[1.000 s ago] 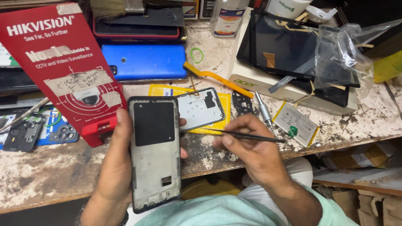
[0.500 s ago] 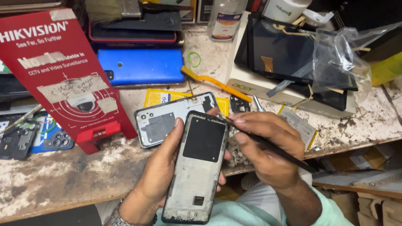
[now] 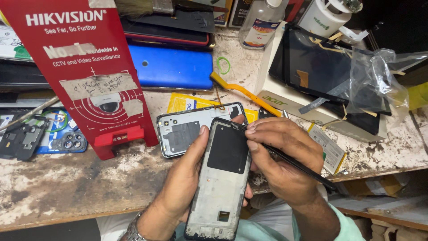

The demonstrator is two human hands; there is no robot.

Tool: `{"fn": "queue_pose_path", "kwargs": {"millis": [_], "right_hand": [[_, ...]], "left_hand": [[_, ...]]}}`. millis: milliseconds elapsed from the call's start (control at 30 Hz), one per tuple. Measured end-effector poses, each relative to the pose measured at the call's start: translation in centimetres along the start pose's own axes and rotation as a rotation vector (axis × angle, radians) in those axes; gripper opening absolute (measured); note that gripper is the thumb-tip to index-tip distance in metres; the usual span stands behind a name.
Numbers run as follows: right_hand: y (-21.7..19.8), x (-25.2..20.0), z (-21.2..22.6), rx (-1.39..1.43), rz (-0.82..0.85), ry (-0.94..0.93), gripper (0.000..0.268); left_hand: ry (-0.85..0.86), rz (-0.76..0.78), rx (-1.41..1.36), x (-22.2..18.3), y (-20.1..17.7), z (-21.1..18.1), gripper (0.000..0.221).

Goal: The person cleans the interior of a disassembled smartphone using a yellow plastic tool and tweezers. They scrape adhesive residue from the phone's frame and battery area, then use tweezers to remove small debris from the internal components.

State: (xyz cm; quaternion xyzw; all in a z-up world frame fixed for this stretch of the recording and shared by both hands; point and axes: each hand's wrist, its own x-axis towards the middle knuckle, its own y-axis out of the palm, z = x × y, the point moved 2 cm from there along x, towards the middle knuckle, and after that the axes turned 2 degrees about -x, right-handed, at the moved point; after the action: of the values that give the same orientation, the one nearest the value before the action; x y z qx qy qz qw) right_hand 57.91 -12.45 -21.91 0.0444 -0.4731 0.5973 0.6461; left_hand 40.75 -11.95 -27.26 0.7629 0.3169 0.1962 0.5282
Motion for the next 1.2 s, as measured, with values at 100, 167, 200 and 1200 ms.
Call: {"fn": "queue_pose_path", "kwargs": {"millis": [100,167,200,1200], "right_hand": [[0.0,0.2,0.1,-0.003,0.01,0.008,0.015],[0.0,0.2,0.1,-0.005,0.019,0.011,0.015],[0.0,0.2,0.1,-0.004,0.021,0.013,0.015],[0.1,0.1,-0.2,0.108,-0.015,0.076,0.013]], "left_hand": [[0.004,0.013,0.011,0.0,0.1,0.1,0.074],[-0.001,0.0,0.022,0.0,0.1,0.0,0.074],[-0.004,-0.018,0.03,-0.1,0.1,0.0,0.074],[-0.032,-0.091,0.022,-0.2,0.1,0.4,0.073]]}}
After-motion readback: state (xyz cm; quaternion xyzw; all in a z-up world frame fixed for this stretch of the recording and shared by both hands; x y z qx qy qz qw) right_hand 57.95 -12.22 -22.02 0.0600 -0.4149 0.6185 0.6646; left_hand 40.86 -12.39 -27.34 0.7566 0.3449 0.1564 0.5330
